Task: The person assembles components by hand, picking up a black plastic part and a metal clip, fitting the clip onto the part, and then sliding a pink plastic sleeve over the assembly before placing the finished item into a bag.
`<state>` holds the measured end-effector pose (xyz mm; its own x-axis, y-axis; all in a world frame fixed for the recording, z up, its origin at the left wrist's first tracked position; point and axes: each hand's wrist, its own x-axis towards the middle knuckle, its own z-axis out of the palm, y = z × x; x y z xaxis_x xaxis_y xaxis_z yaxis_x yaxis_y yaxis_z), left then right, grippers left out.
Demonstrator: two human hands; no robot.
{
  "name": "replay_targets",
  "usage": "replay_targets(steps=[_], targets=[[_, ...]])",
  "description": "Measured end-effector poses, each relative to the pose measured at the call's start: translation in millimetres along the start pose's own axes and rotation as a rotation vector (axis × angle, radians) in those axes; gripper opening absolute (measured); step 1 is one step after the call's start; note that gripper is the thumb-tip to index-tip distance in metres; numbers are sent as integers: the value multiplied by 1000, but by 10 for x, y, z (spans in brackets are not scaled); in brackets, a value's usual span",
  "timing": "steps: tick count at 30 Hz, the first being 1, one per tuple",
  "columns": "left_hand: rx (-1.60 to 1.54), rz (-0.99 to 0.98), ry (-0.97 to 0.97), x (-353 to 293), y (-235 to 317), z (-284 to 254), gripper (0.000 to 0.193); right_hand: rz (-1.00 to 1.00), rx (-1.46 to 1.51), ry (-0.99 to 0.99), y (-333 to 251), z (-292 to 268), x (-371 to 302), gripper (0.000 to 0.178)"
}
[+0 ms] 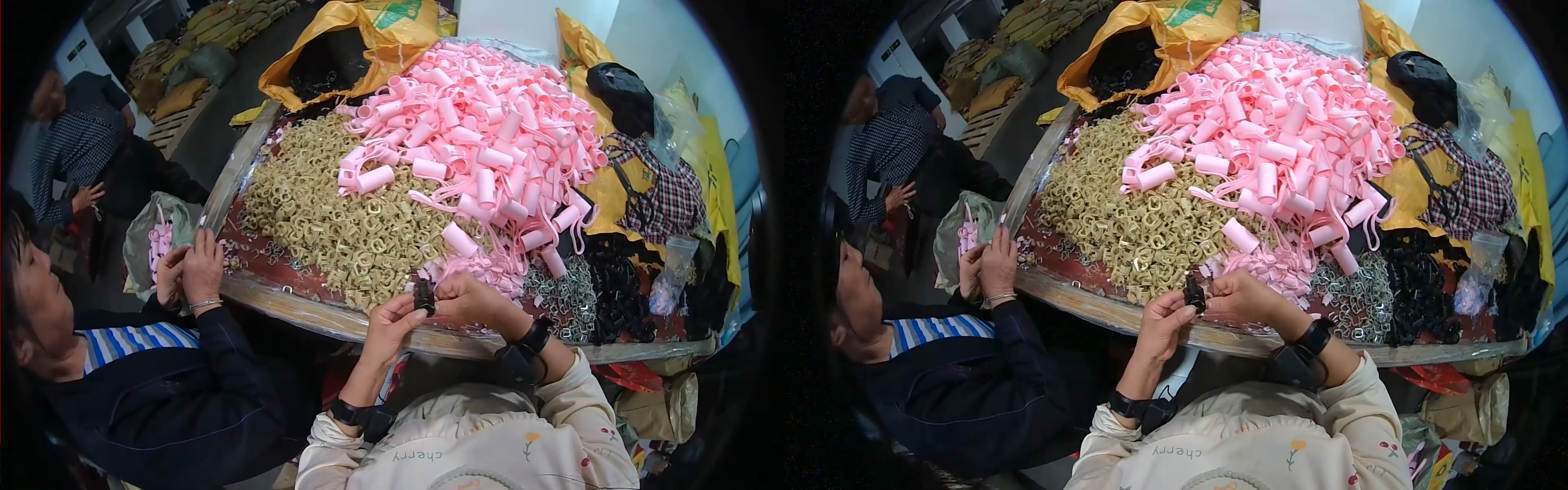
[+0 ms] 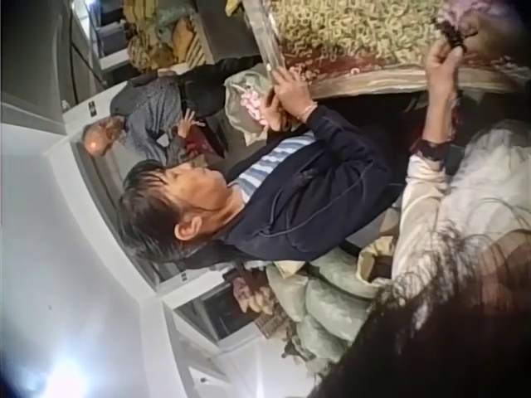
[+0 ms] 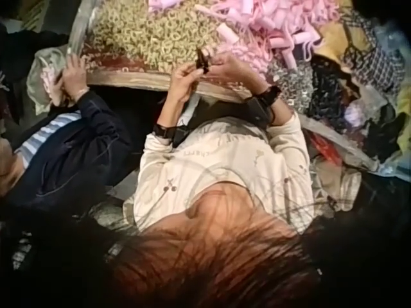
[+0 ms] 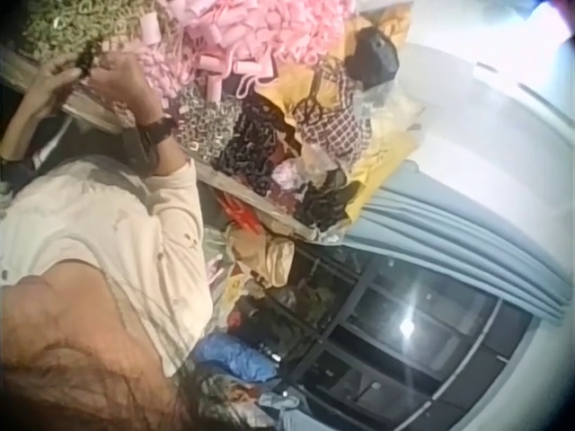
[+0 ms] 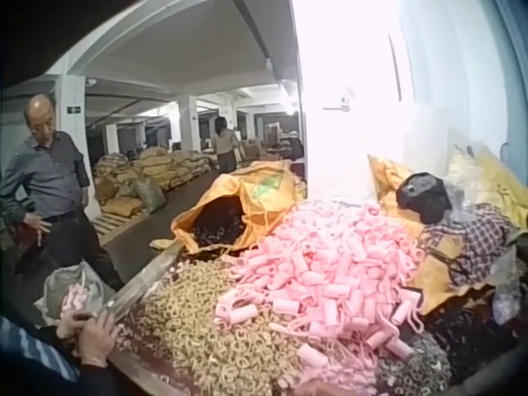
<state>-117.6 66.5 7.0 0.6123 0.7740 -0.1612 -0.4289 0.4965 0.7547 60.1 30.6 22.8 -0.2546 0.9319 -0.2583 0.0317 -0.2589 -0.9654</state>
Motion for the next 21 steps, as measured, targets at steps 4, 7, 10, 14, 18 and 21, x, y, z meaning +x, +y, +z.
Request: replay_targets(steps=[4,7,10,14,18,21], targets=[[-32,-83,-134,31,-27,102,28,112,301,26,128,-125,-173,15],[-7,-141,-167,53,-103,140,28,59,321,127,213,-78,-300,14],[-84,-192,-130,75,-192,196,26,-131,130,334,263,55,-409,12],[-159,-259,-92,105,-245,280,24,-491,-418,606,285,57,-551,12],[-170,-325,-83,110,-306,371,22,-546,-672,492,297,-64,-740,11],[-126,-359,-92,134,-298,414,22,-502,-659,415,180,-185,-850,10]])
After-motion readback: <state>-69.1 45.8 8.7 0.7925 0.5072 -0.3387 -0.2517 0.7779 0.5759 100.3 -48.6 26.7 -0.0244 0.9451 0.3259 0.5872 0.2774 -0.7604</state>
